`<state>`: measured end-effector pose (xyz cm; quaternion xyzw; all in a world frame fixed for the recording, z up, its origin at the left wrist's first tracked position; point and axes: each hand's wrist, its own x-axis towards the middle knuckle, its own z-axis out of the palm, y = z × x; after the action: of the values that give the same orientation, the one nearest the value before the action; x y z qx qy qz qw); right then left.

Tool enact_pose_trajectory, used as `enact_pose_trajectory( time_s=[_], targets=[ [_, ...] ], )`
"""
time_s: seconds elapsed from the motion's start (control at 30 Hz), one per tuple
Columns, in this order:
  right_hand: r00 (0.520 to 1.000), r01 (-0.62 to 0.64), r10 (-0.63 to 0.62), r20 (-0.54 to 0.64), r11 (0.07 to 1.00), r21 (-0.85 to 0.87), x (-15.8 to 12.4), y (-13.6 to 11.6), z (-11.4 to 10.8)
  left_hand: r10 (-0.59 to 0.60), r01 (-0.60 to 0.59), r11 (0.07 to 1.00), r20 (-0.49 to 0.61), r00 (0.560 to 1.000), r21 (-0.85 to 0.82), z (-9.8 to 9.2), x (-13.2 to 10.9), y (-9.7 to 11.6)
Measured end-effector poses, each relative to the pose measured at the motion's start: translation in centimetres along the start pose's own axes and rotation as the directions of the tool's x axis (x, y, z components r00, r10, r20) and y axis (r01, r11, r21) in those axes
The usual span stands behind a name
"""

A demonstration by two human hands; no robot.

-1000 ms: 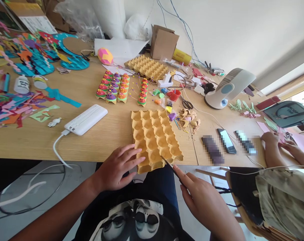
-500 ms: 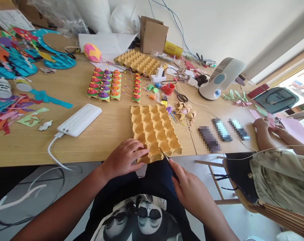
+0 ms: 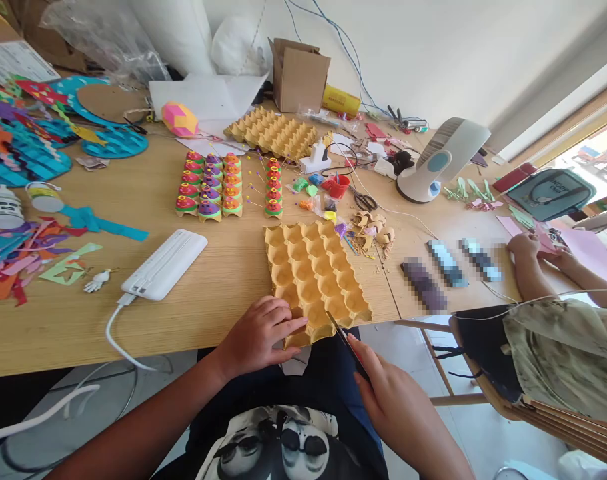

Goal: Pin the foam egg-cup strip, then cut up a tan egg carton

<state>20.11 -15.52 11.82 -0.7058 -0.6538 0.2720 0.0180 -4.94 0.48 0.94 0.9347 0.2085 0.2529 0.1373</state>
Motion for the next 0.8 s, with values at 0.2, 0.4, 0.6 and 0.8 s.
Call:
enact_pose_trajectory(
  time_s=[0.2, 0.4, 0.6, 0.8],
  targets=[
    [0.997, -0.008, 0.009, -0.081, 1.000, 0.011, -0.1, -0.4, 1.4, -0.028, 0.027, 1.000, -0.022, 0.999, -0.010, 0.0, 0.1, 0.1],
    [0.988, -0.038, 0.038, -0.148, 0.999, 0.004, -0.5, -0.8, 2.7, -0.019, 0.019, 1.000, -0.014, 1.000, 0.010, 0.1, 0.0, 0.2],
    [0.969, -0.088, 0.087, -0.233, 0.996, 0.006, -0.6, -1.2, 3.5, 0.012, -0.012, 0.998, -0.001, 1.000, 0.055, 0.0, 0.3, 0.5],
    [0.970, -0.099, 0.105, -0.220, 0.994, 0.037, -0.3, -1.6, 4.3, 0.019, -0.023, 0.991, 0.031, 0.999, 0.131, 0.2, 0.5, 0.7]
  ],
)
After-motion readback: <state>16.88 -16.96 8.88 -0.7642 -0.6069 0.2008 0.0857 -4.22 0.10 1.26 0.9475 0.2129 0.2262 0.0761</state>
